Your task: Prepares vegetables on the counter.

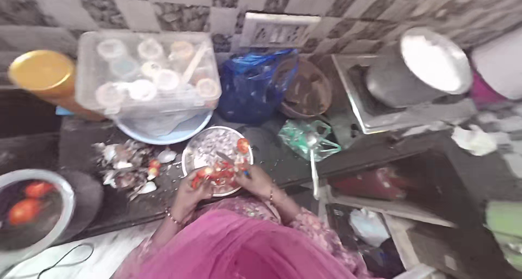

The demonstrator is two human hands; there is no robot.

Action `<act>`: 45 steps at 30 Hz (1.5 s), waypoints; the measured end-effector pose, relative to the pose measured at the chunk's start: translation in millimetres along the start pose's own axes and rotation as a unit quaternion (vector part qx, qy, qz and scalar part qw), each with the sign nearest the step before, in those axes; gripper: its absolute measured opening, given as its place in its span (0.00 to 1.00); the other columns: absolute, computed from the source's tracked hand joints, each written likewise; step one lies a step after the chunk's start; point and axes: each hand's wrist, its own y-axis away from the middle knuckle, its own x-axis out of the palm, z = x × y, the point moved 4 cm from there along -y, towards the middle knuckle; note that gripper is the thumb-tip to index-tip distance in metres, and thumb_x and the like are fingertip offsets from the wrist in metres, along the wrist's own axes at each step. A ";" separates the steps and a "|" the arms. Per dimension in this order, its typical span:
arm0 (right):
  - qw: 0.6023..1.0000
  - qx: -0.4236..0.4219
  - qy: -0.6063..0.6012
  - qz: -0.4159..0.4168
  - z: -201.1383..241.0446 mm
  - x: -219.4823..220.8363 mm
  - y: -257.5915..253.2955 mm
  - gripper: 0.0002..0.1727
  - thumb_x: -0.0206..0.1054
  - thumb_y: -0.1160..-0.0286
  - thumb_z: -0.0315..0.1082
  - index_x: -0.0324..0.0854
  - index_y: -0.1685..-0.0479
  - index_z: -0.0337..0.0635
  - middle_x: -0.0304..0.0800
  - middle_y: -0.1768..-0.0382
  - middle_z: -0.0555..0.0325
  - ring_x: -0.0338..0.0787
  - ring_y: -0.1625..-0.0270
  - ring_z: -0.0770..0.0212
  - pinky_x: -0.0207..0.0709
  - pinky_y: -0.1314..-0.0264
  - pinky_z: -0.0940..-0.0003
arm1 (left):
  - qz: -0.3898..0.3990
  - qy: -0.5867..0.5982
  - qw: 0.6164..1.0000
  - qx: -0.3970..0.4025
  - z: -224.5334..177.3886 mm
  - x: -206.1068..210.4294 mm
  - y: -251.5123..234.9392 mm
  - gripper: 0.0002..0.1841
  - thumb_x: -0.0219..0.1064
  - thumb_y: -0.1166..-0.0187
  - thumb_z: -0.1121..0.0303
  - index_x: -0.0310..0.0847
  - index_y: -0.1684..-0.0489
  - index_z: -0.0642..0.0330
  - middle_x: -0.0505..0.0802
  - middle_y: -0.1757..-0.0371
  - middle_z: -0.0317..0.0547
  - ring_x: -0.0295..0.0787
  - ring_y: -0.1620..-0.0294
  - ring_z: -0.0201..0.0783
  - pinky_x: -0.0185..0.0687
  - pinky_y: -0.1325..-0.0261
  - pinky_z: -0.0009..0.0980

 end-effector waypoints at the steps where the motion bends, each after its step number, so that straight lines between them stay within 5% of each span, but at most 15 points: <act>1: 0.998 0.019 0.060 0.012 1.7 -4.4 -1.6 0.29 0.47 0.10 0.53 0.83 0.44 0.35 0.90 0.56 0.42 0.90 0.49 0.45 0.79 0.44 0.41 | 0.000 0.014 1.000 -0.013 -0.2 0.8 0.2 0.23 0.78 0.38 0.72 0.81 0.42 0.65 0.94 0.53 0.34 0.91 0.57 0.26 0.89 0.51 0.25; 4: 0.986 0.046 0.154 0.034 11.4 -13.4 -0.6 0.28 0.39 0.09 0.49 0.79 0.45 0.36 0.88 0.52 0.40 0.89 0.44 0.41 0.77 0.43 0.39 | -0.008 0.034 0.999 -0.028 2.3 2.8 2.3 0.20 0.74 0.35 0.75 0.79 0.43 0.64 0.93 0.55 0.34 0.91 0.59 0.26 0.89 0.52 0.25; 10: 0.974 0.044 0.220 0.041 12.7 -13.0 -6.5 0.27 0.40 0.05 0.45 0.83 0.38 0.37 0.88 0.39 0.40 0.87 0.34 0.42 0.77 0.36 0.38 | -0.015 0.025 0.999 -0.036 6.0 0.3 6.0 0.20 0.70 0.32 0.77 0.78 0.40 0.66 0.93 0.54 0.35 0.90 0.61 0.27 0.89 0.55 0.25; 14: 0.979 0.029 0.204 0.002 8.3 -14.7 -4.0 0.25 0.49 0.07 0.49 0.85 0.42 0.39 0.91 0.44 0.43 0.90 0.39 0.43 0.78 0.39 0.39 | -0.012 0.020 0.998 -0.051 5.7 1.7 6.1 0.22 0.68 0.31 0.78 0.78 0.36 0.70 0.93 0.52 0.36 0.90 0.59 0.25 0.89 0.53 0.23; 17: 0.988 -0.026 0.130 -0.076 1.4 -16.0 1.6 0.23 0.52 0.10 0.45 0.87 0.50 0.36 0.92 0.59 0.43 0.92 0.54 0.45 0.81 0.49 0.44 | -0.006 0.038 0.997 -0.069 0.4 6.4 6.9 0.22 0.68 0.30 0.79 0.78 0.34 0.70 0.93 0.51 0.36 0.91 0.58 0.25 0.89 0.52 0.23; 19: 0.990 -0.075 0.051 -0.104 -2.1 -12.4 6.1 0.21 0.51 0.11 0.41 0.86 0.53 0.34 0.88 0.69 0.49 0.88 0.65 0.56 0.81 0.57 0.55 | -0.003 0.053 0.997 -0.064 -3.5 10.2 7.4 0.22 0.69 0.32 0.80 0.78 0.36 0.70 0.93 0.51 0.36 0.91 0.56 0.25 0.89 0.50 0.24; 21: 0.995 -0.073 -0.030 -0.058 0.4 -4.1 13.0 0.21 0.50 0.11 0.43 0.83 0.53 0.35 0.82 0.70 0.56 0.82 0.67 0.65 0.77 0.59 0.64 | -0.001 0.071 0.996 -0.051 -5.1 14.2 8.2 0.23 0.73 0.35 0.78 0.80 0.38 0.68 0.94 0.51 0.34 0.91 0.55 0.26 0.89 0.48 0.25; 27: 0.996 -0.049 -0.065 -0.022 13.3 14.9 22.5 0.25 0.69 0.26 0.52 0.81 0.57 0.33 0.81 0.70 0.56 0.79 0.67 0.65 0.76 0.59 0.64 | 0.057 0.075 0.995 0.042 -6.0 28.2 7.6 0.26 0.80 0.36 0.71 0.81 0.37 0.67 0.95 0.47 0.31 0.92 0.49 0.25 0.88 0.41 0.26; 38: 0.992 -0.077 -0.096 -0.019 16.9 21.9 25.8 0.22 0.60 0.17 0.46 0.82 0.54 0.30 0.84 0.68 0.52 0.83 0.66 0.64 0.78 0.59 0.63 | 0.078 0.042 0.993 0.082 -9.4 39.7 10.8 0.23 0.75 0.34 0.76 0.80 0.39 0.72 0.94 0.46 0.29 0.89 0.47 0.20 0.85 0.38 0.23; 45: 0.987 -0.103 -0.120 -0.037 15.0 26.3 27.3 0.22 0.55 0.14 0.44 0.85 0.55 0.31 0.84 0.71 0.57 0.82 0.68 0.69 0.78 0.60 0.66 | 0.052 0.039 0.996 0.068 -6.5 44.1 14.1 0.19 0.71 0.34 0.80 0.81 0.43 0.69 0.93 0.54 0.24 0.89 0.56 0.18 0.87 0.47 0.21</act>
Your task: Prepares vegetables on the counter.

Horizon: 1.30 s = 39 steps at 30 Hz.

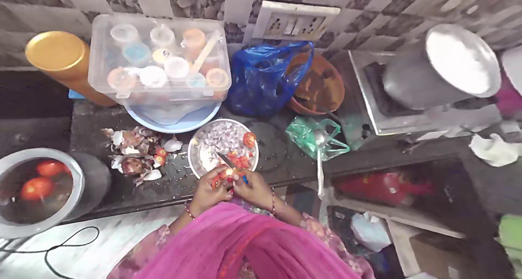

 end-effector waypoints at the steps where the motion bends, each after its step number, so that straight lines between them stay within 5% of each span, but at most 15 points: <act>1: 1.000 -0.006 -0.001 0.000 -0.4 1.0 -0.1 0.22 0.54 0.14 0.44 0.85 0.58 0.32 0.83 0.74 0.59 0.80 0.70 0.71 0.76 0.62 0.68 | 0.000 -0.011 1.000 0.001 1.1 -0.5 0.4 0.18 0.72 0.34 0.79 0.81 0.45 0.67 0.93 0.56 0.23 0.88 0.58 0.17 0.86 0.50 0.20; 7: 0.999 0.014 0.005 0.033 -7.7 2.8 -4.6 0.23 0.51 0.13 0.44 0.80 0.71 0.36 0.75 0.79 0.63 0.77 0.72 0.70 0.73 0.65 0.66 | -0.015 -0.064 0.998 -0.024 2.0 -5.4 -1.2 0.15 0.73 0.34 0.76 0.84 0.49 0.70 0.92 0.52 0.31 0.88 0.54 0.18 0.86 0.45 0.20; 11: 0.998 0.028 -0.047 0.036 -9.2 4.6 -8.2 0.22 0.52 0.13 0.41 0.74 0.79 0.42 0.69 0.83 0.71 0.72 0.78 0.78 0.69 0.72 0.75 | -0.018 -0.093 0.995 -0.021 6.7 -15.8 0.1 0.18 0.72 0.32 0.74 0.83 0.45 0.76 0.90 0.44 0.41 0.87 0.46 0.21 0.84 0.38 0.21; 14: 0.999 0.040 -0.017 0.019 -13.7 0.5 -10.2 0.21 0.60 0.18 0.44 0.75 0.77 0.39 0.74 0.79 0.66 0.75 0.75 0.75 0.72 0.68 0.73 | 0.006 -0.069 0.997 -0.045 3.3 -18.5 2.2 0.24 0.72 0.32 0.75 0.78 0.36 0.78 0.92 0.43 0.40 0.90 0.47 0.23 0.86 0.37 0.24; 18: 0.999 0.035 0.027 0.012 -13.4 0.5 -11.0 0.23 0.72 0.28 0.49 0.79 0.68 0.33 0.78 0.74 0.61 0.76 0.70 0.72 0.73 0.63 0.72 | 0.006 -0.029 0.999 -0.033 3.7 -15.7 3.9 0.26 0.75 0.36 0.76 0.79 0.36 0.76 0.93 0.44 0.35 0.89 0.46 0.21 0.85 0.37 0.22; 32: 0.997 0.043 0.035 0.049 -6.1 3.0 -9.7 0.24 0.53 0.12 0.46 0.84 0.56 0.31 0.84 0.69 0.53 0.82 0.66 0.65 0.77 0.57 0.63 | -0.013 -0.036 0.999 -0.012 6.2 -6.0 2.1 0.16 0.68 0.29 0.80 0.82 0.43 0.75 0.94 0.52 0.30 0.89 0.52 0.18 0.85 0.42 0.20; 39: 0.999 0.022 0.029 0.037 -9.4 6.4 -11.4 0.25 0.51 0.12 0.45 0.81 0.71 0.33 0.77 0.78 0.60 0.77 0.72 0.68 0.72 0.64 0.65 | -0.015 -0.047 0.998 -0.033 6.5 -4.8 1.7 0.11 0.65 0.28 0.80 0.84 0.50 0.69 0.92 0.60 0.25 0.87 0.62 0.16 0.85 0.52 0.18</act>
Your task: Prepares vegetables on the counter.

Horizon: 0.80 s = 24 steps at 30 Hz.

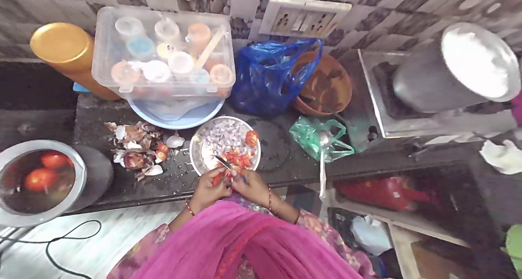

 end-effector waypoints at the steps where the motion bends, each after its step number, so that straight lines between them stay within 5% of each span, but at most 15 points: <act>1: 1.000 0.000 -0.003 0.002 -0.3 0.4 -0.4 0.25 0.51 0.12 0.45 0.81 0.71 0.33 0.76 0.78 0.60 0.77 0.72 0.69 0.72 0.64 0.66 | -0.003 0.001 1.000 -0.004 -0.1 0.1 0.3 0.11 0.65 0.28 0.80 0.84 0.50 0.69 0.92 0.61 0.25 0.87 0.62 0.16 0.86 0.53 0.18; 5: 0.999 0.000 -0.041 0.013 -6.1 3.9 -2.6 0.22 0.53 0.13 0.43 0.80 0.73 0.36 0.74 0.78 0.66 0.75 0.73 0.74 0.71 0.66 0.72 | -0.005 0.004 0.999 -0.040 -1.8 0.7 1.7 0.12 0.64 0.28 0.81 0.82 0.47 0.70 0.92 0.60 0.27 0.87 0.61 0.16 0.86 0.52 0.18; 8: 0.999 -0.019 -0.032 0.026 -9.0 4.4 -2.8 0.21 0.58 0.16 0.42 0.84 0.62 0.30 0.83 0.72 0.56 0.80 0.67 0.69 0.75 0.59 0.69 | 0.011 0.096 0.989 -0.111 2.4 -0.6 1.9 0.11 0.60 0.27 0.80 0.84 0.56 0.56 0.91 0.69 0.23 0.85 0.71 0.17 0.83 0.64 0.17; 12: 0.998 -0.015 -0.017 0.050 -4.5 4.3 -0.9 0.21 0.55 0.12 0.42 0.82 0.58 0.29 0.81 0.71 0.56 0.79 0.69 0.70 0.75 0.61 0.70 | 0.032 0.134 0.978 -0.159 3.0 -4.0 4.3 0.12 0.58 0.24 0.79 0.86 0.57 0.53 0.91 0.71 0.22 0.81 0.77 0.14 0.77 0.71 0.13; 18: 0.999 -0.013 -0.017 0.047 -2.9 6.0 1.4 0.22 0.53 0.12 0.42 0.81 0.64 0.32 0.76 0.76 0.61 0.76 0.71 0.70 0.73 0.64 0.68 | 0.020 0.138 0.974 -0.176 4.0 -2.4 3.8 0.12 0.59 0.28 0.79 0.86 0.58 0.52 0.92 0.70 0.22 0.84 0.73 0.15 0.80 0.67 0.14; 21: 0.995 -0.007 -0.079 0.056 -8.9 7.8 0.7 0.20 0.52 0.12 0.41 0.81 0.61 0.33 0.76 0.75 0.66 0.75 0.73 0.75 0.73 0.65 0.73 | 0.016 0.180 0.971 -0.156 7.4 -0.5 2.6 0.15 0.63 0.31 0.80 0.80 0.47 0.56 0.93 0.63 0.27 0.87 0.68 0.19 0.83 0.64 0.16; 24: 0.981 -0.007 -0.181 0.074 -8.3 3.5 2.7 0.16 0.51 0.11 0.37 0.79 0.61 0.38 0.75 0.76 0.72 0.73 0.74 0.81 0.72 0.68 0.81 | -0.016 0.201 0.966 -0.163 11.5 -5.2 2.7 0.22 0.59 0.25 0.81 0.69 0.30 0.64 0.91 0.52 0.36 0.91 0.57 0.28 0.89 0.50 0.26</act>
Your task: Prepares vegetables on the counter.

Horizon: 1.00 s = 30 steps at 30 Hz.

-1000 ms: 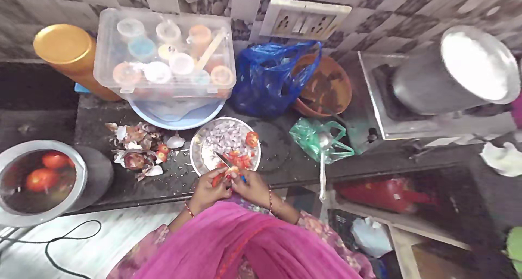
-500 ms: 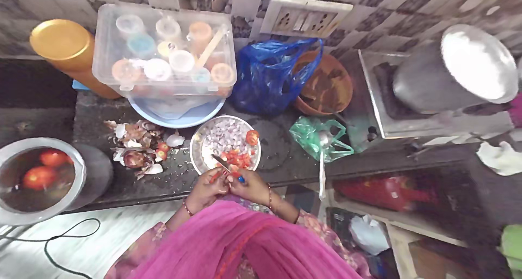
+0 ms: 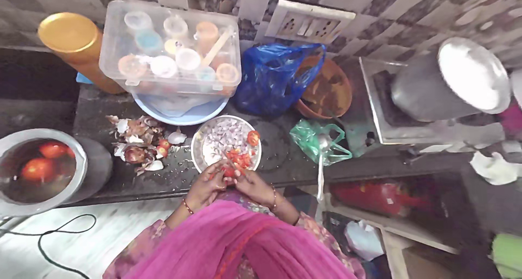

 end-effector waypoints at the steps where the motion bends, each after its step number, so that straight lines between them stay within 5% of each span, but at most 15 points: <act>1: 0.999 0.006 -0.041 0.009 0.4 -0.5 0.5 0.15 0.49 0.12 0.37 0.76 0.66 0.44 0.70 0.80 0.75 0.69 0.79 0.82 0.67 0.74 0.82 | -0.022 0.012 1.000 0.005 0.3 -4.7 -0.1 0.23 0.58 0.24 0.81 0.69 0.28 0.65 0.92 0.51 0.39 0.91 0.56 0.31 0.90 0.49 0.29; 4: 0.984 0.062 -0.148 0.080 -9.6 -2.8 -0.1 0.15 0.45 0.11 0.40 0.68 0.70 0.53 0.62 0.86 0.77 0.62 0.86 0.80 0.58 0.83 0.84 | -0.057 -0.003 0.998 0.033 -4.6 -13.4 1.3 0.25 0.61 0.27 0.81 0.71 0.27 0.67 0.92 0.51 0.41 0.91 0.55 0.32 0.89 0.48 0.28; 8: 0.948 0.131 -0.253 0.141 -26.4 -7.3 -6.2 0.19 0.37 0.11 0.43 0.74 0.61 0.50 0.71 0.84 0.75 0.70 0.86 0.79 0.68 0.82 0.84 | -0.041 -0.041 0.998 0.023 -11.1 -12.2 5.6 0.22 0.59 0.23 0.78 0.74 0.28 0.67 0.93 0.51 0.40 0.91 0.55 0.30 0.88 0.46 0.27; 13: 0.946 0.140 -0.258 0.135 -25.5 -6.9 -7.8 0.22 0.33 0.08 0.44 0.70 0.64 0.51 0.70 0.84 0.74 0.70 0.85 0.78 0.68 0.81 0.84 | -0.014 -0.050 0.999 0.011 -11.5 -12.3 8.7 0.26 0.65 0.32 0.78 0.74 0.29 0.68 0.93 0.51 0.40 0.92 0.55 0.31 0.88 0.47 0.26; 15: 0.976 0.088 -0.173 0.100 -17.1 -7.5 -6.8 0.17 0.39 0.09 0.39 0.71 0.64 0.49 0.68 0.84 0.75 0.68 0.84 0.80 0.65 0.80 0.84 | -0.002 -0.055 0.998 0.012 -11.5 -13.1 10.4 0.25 0.67 0.34 0.77 0.78 0.32 0.67 0.94 0.52 0.39 0.92 0.56 0.29 0.88 0.49 0.24; 17: 0.999 -0.006 -0.001 0.046 -5.7 -11.8 -6.1 0.10 0.56 0.18 0.37 0.76 0.63 0.42 0.72 0.78 0.72 0.71 0.78 0.81 0.67 0.73 0.82 | 0.009 -0.057 0.998 0.010 -12.4 -12.4 12.4 0.22 0.67 0.32 0.79 0.80 0.35 0.67 0.95 0.52 0.39 0.92 0.57 0.29 0.89 0.50 0.24; 20: 0.978 -0.083 0.190 -0.007 10.0 -13.0 -1.4 0.22 0.72 0.28 0.47 0.81 0.57 0.31 0.83 0.68 0.57 0.79 0.67 0.71 0.75 0.62 0.72 | 0.034 -0.065 0.997 0.004 -14.1 -7.3 15.0 0.18 0.67 0.29 0.79 0.83 0.39 0.64 0.95 0.53 0.36 0.91 0.59 0.25 0.88 0.53 0.21; 26: 0.947 -0.089 0.308 -0.018 23.1 -12.1 1.1 0.33 0.71 0.31 0.57 0.82 0.50 0.29 0.88 0.66 0.47 0.87 0.64 0.56 0.81 0.58 0.55 | 0.072 -0.068 0.995 -0.033 -13.8 0.1 13.4 0.17 0.67 0.31 0.76 0.84 0.43 0.60 0.94 0.59 0.31 0.88 0.66 0.20 0.84 0.62 0.17; 30: 0.937 -0.112 0.329 -0.006 22.4 -10.2 3.9 0.32 0.67 0.25 0.57 0.83 0.52 0.29 0.88 0.66 0.44 0.88 0.64 0.51 0.82 0.59 0.50 | 0.063 -0.079 0.993 -0.068 -15.8 6.1 13.8 0.10 0.66 0.33 0.76 0.88 0.58 0.51 0.93 0.68 0.26 0.84 0.74 0.17 0.80 0.69 0.15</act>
